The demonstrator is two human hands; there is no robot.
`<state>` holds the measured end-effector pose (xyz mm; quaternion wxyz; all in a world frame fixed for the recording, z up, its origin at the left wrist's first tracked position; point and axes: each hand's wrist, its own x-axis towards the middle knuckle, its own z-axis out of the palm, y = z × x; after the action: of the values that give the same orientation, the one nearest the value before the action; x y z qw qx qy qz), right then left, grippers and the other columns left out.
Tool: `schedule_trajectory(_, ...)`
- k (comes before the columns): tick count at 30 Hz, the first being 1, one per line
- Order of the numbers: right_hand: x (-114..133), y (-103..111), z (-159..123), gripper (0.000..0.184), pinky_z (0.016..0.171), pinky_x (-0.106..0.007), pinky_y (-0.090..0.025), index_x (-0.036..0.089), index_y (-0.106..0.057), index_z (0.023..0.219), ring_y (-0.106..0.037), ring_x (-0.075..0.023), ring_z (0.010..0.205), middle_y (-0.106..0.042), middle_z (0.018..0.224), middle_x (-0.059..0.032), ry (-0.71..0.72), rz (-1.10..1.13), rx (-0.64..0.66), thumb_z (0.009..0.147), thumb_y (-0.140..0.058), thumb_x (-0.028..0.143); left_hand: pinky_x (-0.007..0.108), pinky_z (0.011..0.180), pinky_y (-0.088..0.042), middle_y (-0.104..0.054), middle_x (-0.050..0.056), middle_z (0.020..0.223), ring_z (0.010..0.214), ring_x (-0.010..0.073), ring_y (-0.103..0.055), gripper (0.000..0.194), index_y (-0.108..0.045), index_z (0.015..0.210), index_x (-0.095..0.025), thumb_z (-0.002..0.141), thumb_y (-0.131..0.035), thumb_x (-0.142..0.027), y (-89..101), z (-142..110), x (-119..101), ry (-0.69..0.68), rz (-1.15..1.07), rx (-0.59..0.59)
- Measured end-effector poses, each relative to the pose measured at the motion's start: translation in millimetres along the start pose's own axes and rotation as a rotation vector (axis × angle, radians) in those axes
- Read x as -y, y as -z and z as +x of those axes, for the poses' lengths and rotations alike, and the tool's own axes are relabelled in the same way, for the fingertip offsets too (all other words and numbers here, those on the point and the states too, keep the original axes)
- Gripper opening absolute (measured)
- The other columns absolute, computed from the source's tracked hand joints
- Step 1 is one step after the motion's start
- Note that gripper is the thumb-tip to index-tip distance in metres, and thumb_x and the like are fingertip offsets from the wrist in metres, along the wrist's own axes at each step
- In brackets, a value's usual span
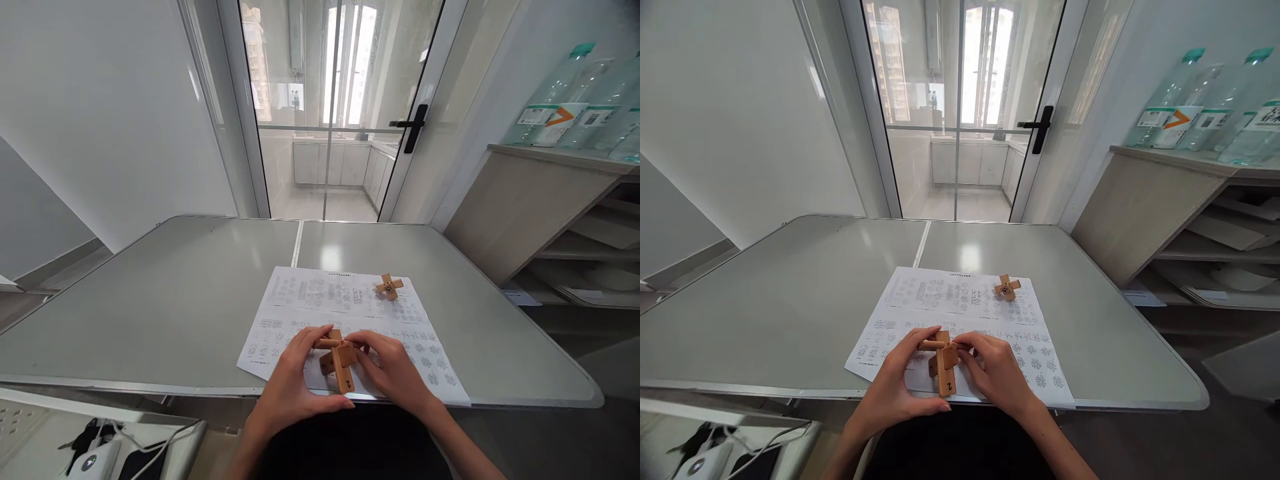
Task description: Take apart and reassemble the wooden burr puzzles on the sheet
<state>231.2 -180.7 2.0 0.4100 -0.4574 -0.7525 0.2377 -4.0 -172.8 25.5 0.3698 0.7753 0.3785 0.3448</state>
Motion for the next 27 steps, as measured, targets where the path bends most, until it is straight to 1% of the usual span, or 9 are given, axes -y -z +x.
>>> schedule_trajectory(4, -1, -1, 0, 0.016, 0.074, -0.035, -0.06, 0.024, -0.069, 0.112, -0.074, -0.0215, 0.079, -0.08, 0.101, -0.0059, 0.0, -0.043, -0.063, 0.106, -0.055, 0.028, 0.052, 0.111, -0.05, -0.053, 0.011, 0.148, 0.131, 0.034, -0.058, 0.105, -0.04, 0.152, -0.035, 0.066, -0.097, -0.047, -4.3, 0, 4, 0.024, 0.04, -0.076)
schedule_trajectory(6, -2, -1, 1, 0.017, 0.072, -0.034, -0.06, 0.024, -0.07, 0.111, -0.073, -0.0209, 0.076, -0.08, 0.099, -0.0061, -0.01, -0.065, -0.112, 0.106, -0.055, 0.03, 0.049, 0.106, -0.052, -0.054, 0.011, 0.143, 0.125, 0.031, -0.06, 0.098, -0.038, 0.15, -0.033, 0.07, -0.095, -0.043, -6.6, 0, 7, 0.044, 0.068, -0.139)
schedule_trajectory(9, -1, -2, 2, 0.018, 0.069, -0.033, -0.06, 0.023, -0.07, 0.108, -0.073, -0.0204, 0.072, -0.079, 0.095, -0.0058, -0.043, -0.069, -0.172, 0.107, -0.055, 0.034, 0.042, 0.095, -0.055, -0.062, 0.005, 0.116, 0.104, 0.024, -0.064, 0.065, -0.048, 0.132, -0.027, 0.081, -0.085, -0.043, -8.5, 1, 8, 0.119, 0.1, -0.194)
schedule_trajectory(11, -1, -2, 2, 0.019, 0.067, -0.033, -0.06, 0.024, -0.069, 0.106, -0.072, -0.0208, 0.071, -0.078, 0.092, -0.0056, -0.056, -0.069, -0.193, 0.107, -0.054, 0.035, 0.037, 0.085, -0.054, -0.064, 0.001, 0.095, 0.09, 0.0207, -0.064, 0.039, -0.056, 0.112, -0.024, 0.088, -0.079, -0.046, -8.2, 2, 6, 0.157, 0.119, -0.127)
schedule_trajectory(13, -2, -2, 2, 0.019, 0.066, -0.033, -0.059, 0.024, -0.069, 0.106, -0.072, -0.0211, 0.071, -0.077, 0.091, -0.0054, -0.06, -0.072, -0.194, 0.107, -0.054, 0.036, 0.036, 0.081, -0.052, -0.066, -0.001, 0.084, 0.082, 0.0197, -0.063, 0.028, -0.06, 0.094, -0.023, 0.093, -0.074, -0.048, -7.1, 3, 2, 0.138, 0.146, -0.018)
schedule_trajectory(16, -2, -2, 1, 0.017, 0.068, -0.034, -0.059, 0.024, -0.068, 0.109, -0.071, -0.0204, 0.07, -0.077, 0.091, -0.005, -0.052, -0.063, -0.174, 0.107, -0.054, 0.035, 0.036, 0.081, -0.05, -0.07, 0.0, 0.081, 0.08, 0.0202, -0.064, 0.029, -0.065, 0.085, -0.023, 0.095, -0.071, -0.049, -5.5, 5, -3, 0.071, 0.182, 0.046)
schedule_trajectory(19, -1, -2, 1, 0.016, 0.069, -0.033, -0.059, 0.024, -0.068, 0.109, -0.072, -0.0202, 0.074, -0.077, 0.096, -0.0058, -0.017, -0.025, -0.134, 0.108, -0.053, 0.032, 0.036, 0.079, -0.05, -0.07, 0.0, 0.081, 0.079, 0.0203, -0.064, 0.027, -0.068, 0.086, -0.023, 0.095, -0.07, -0.048, -4.6, 6, -4, 0.06, 0.198, 0.041)
schedule_trajectory(23, 1, -1, 2, 0.014, 0.07, -0.032, -0.06, 0.024, -0.068, 0.11, -0.074, -0.0203, 0.082, -0.076, 0.103, -0.0067, 0.044, 0.025, -0.088, 0.107, -0.054, 0.028, 0.036, 0.083, -0.05, -0.071, 0.0, 0.082, 0.078, 0.0192, -0.065, 0.022, -0.07, 0.086, -0.022, 0.098, -0.065, -0.04, -5.0, 6, -4, 0.068, 0.206, 0.043)
schedule_trajectory(27, 0, -2, 1, 0.012, 0.07, -0.032, -0.06, 0.024, -0.068, 0.108, -0.074, -0.0199, 0.081, -0.077, 0.102, -0.0066, 0.055, -0.003, -0.106, 0.107, -0.057, 0.028, 0.036, 0.084, -0.05, -0.072, 0.001, 0.082, 0.077, 0.0191, -0.064, 0.025, -0.069, 0.084, -0.021, 0.1, -0.061, -0.038, -6.4, 5, -4, 0.066, 0.196, 0.038)
